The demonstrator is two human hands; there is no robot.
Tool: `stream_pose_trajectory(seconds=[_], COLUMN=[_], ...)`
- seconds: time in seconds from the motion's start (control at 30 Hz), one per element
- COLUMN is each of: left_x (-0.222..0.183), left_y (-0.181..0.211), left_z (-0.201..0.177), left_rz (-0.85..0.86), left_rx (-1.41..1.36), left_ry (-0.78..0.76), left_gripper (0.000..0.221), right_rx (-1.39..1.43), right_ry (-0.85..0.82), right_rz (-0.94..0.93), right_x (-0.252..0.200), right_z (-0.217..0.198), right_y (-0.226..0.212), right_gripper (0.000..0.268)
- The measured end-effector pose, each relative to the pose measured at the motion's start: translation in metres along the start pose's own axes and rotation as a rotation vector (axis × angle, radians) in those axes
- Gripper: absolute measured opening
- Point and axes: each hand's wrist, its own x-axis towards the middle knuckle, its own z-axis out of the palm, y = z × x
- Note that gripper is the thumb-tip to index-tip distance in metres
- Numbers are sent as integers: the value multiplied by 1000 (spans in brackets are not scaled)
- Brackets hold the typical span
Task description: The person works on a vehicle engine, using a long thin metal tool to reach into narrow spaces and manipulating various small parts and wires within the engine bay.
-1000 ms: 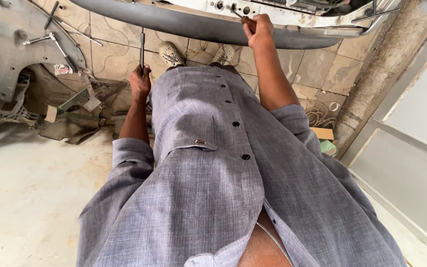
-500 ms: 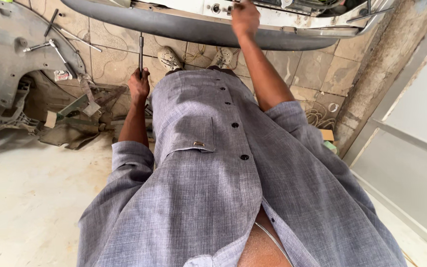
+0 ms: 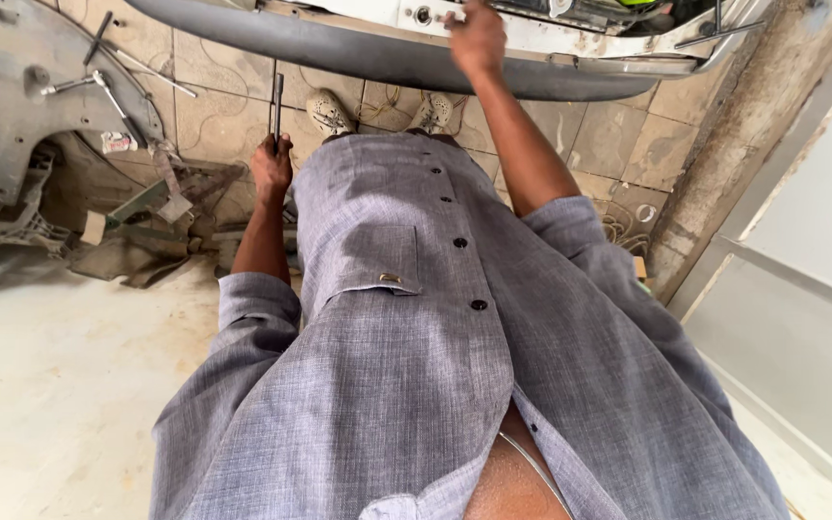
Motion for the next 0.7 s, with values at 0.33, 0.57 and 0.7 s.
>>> stream_pose_trajectory(seconds=[0.33,0.57,0.7], left_x=[-6,-4,-3], left_y=[-7,-7,-8], left_z=[7,13,12], left_rz=[-27,-125,-144], left_rx=[-39,-32,-82], left_ry=[4,-19,-4], left_gripper=[38,40,41], right_rx=[-751,-283,-433], right_ry=[44,-114,55], right_rz=[-1097,297,-153], right_x=[-4,-11,-13], right_z=[-34,-28,-32], right_y=[-7,-31,-28], right_gripper=[49,24,11])
